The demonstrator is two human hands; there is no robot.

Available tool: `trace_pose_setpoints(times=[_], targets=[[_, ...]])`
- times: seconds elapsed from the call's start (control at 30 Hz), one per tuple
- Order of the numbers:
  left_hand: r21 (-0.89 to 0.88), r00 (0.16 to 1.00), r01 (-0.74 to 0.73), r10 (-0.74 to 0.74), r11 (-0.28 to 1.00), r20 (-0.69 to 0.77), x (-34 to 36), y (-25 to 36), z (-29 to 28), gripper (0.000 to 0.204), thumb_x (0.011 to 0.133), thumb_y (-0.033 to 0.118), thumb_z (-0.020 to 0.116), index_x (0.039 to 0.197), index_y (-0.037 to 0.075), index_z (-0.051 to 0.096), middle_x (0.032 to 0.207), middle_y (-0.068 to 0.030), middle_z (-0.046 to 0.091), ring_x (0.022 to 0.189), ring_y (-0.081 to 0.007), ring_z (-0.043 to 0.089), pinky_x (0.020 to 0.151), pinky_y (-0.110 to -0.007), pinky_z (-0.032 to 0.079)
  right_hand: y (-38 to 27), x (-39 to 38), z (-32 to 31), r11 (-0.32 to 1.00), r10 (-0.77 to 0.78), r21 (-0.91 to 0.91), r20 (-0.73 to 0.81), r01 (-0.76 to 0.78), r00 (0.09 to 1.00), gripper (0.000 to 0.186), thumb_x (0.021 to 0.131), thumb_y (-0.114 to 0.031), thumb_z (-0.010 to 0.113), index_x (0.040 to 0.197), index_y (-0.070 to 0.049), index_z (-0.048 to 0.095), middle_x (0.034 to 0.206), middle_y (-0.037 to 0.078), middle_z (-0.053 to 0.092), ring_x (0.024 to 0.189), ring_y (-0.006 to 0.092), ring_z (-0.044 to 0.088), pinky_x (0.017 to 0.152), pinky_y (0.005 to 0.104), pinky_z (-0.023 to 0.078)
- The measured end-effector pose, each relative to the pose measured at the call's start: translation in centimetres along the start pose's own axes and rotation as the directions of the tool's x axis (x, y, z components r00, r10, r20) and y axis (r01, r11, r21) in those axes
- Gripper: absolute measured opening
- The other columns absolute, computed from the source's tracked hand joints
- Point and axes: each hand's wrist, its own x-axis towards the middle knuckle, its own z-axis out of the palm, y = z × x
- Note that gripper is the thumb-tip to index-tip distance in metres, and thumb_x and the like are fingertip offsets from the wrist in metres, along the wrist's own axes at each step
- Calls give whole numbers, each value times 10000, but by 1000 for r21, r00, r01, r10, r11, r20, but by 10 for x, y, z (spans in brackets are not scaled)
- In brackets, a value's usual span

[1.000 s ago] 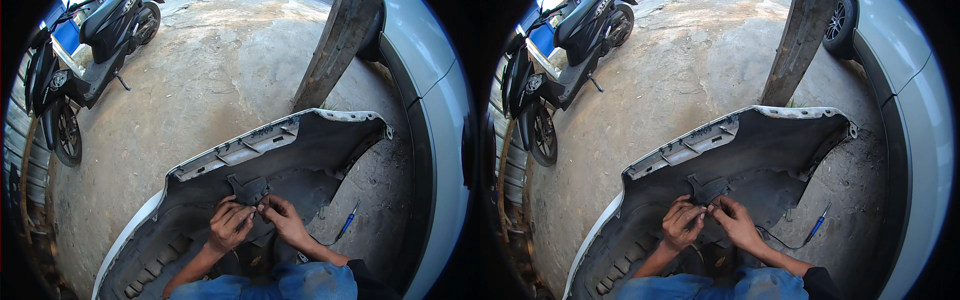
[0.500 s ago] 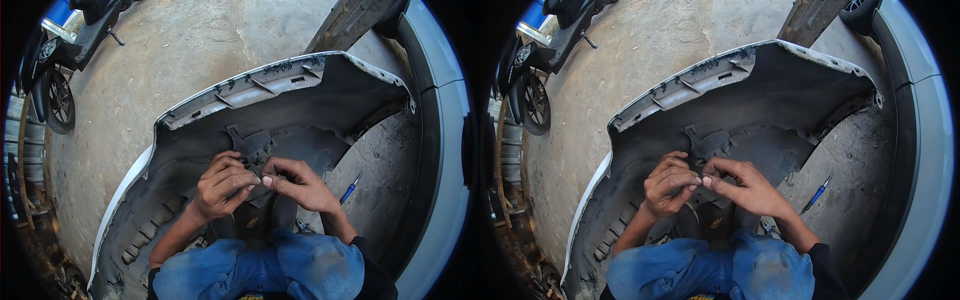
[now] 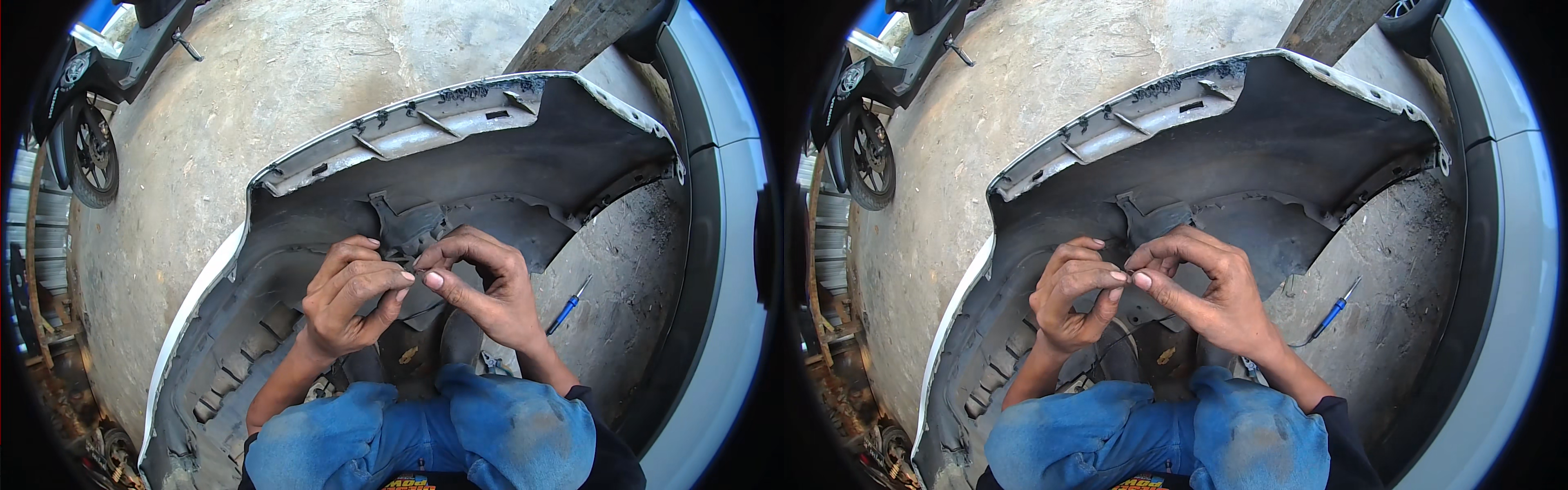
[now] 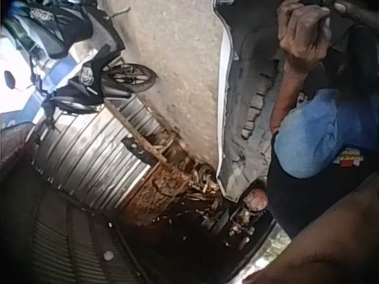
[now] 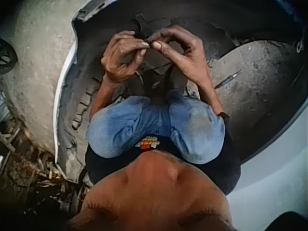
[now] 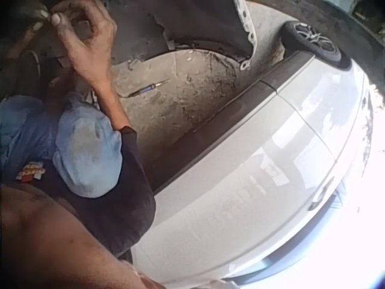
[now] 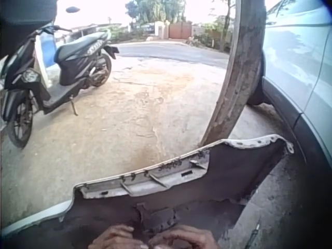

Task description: Using a soldering iron and wire to weld and repair a damaged plastic car bumper.

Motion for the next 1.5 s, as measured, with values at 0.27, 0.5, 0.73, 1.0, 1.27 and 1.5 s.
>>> trace_pose_setpoints(times=[0.27,0.5,0.73,1.0,1.27,1.5], targets=[[-16,999,-20,21,1000,39,3,0,0,265,804,-9,848,1055,54,791,926,-57,784,823,-222,716,811,-399,600,5,-2,1,999,-25,-25,-57,24,998,170,937,-146,812,1019,2,822,928,104,776,831,162,697,776,327,558],[-15,984,4,-1,1000,179,11,-2,-9,145,861,15,832,997,33,786,891,-77,755,798,-227,718,785,-399,622,4,-4,0,994,71,-80,-27,-73,997,187,934,-154,815,1036,3,834,941,108,795,829,147,697,771,320,558],[-26,985,15,-11,1000,171,7,-6,-3,220,866,36,827,1058,26,720,937,-82,737,853,-262,722,839,-424,612,12,-4,4,992,126,-10,-54,-127,991,202,941,-177,820,1044,-4,834,955,104,795,825,145,694,769,318,558],[-60,982,68,-56,996,179,5,-8,2,189,901,75,808,1038,30,686,924,-88,732,836,-254,717,811,-409,602,16,-3,4,994,107,13,-51,-107,993,225,944,-177,814,1072,8,808,1000,96,776,871,148,694,806,317,557],[-84,946,261,-238,962,221,1,-6,2,208,855,72,787,1007,15,656,884,-107,662,735,-223,628,669,-375,528,15,-2,6,996,57,-69,-34,-60,998,214,907,-147,833,1037,19,797,981,105,762,882,165,705,816,331,556],[-79,902,353,-317,932,293,0,-2,-3,229,846,100,766,1015,3,647,870,-104,622,708,-212,591,631,-366,491,6,-5,10,974,-66,-221,-26,58,997,184,861,-51,851,1020,21,795,944,107,741,842,197,731,762,340,573]])
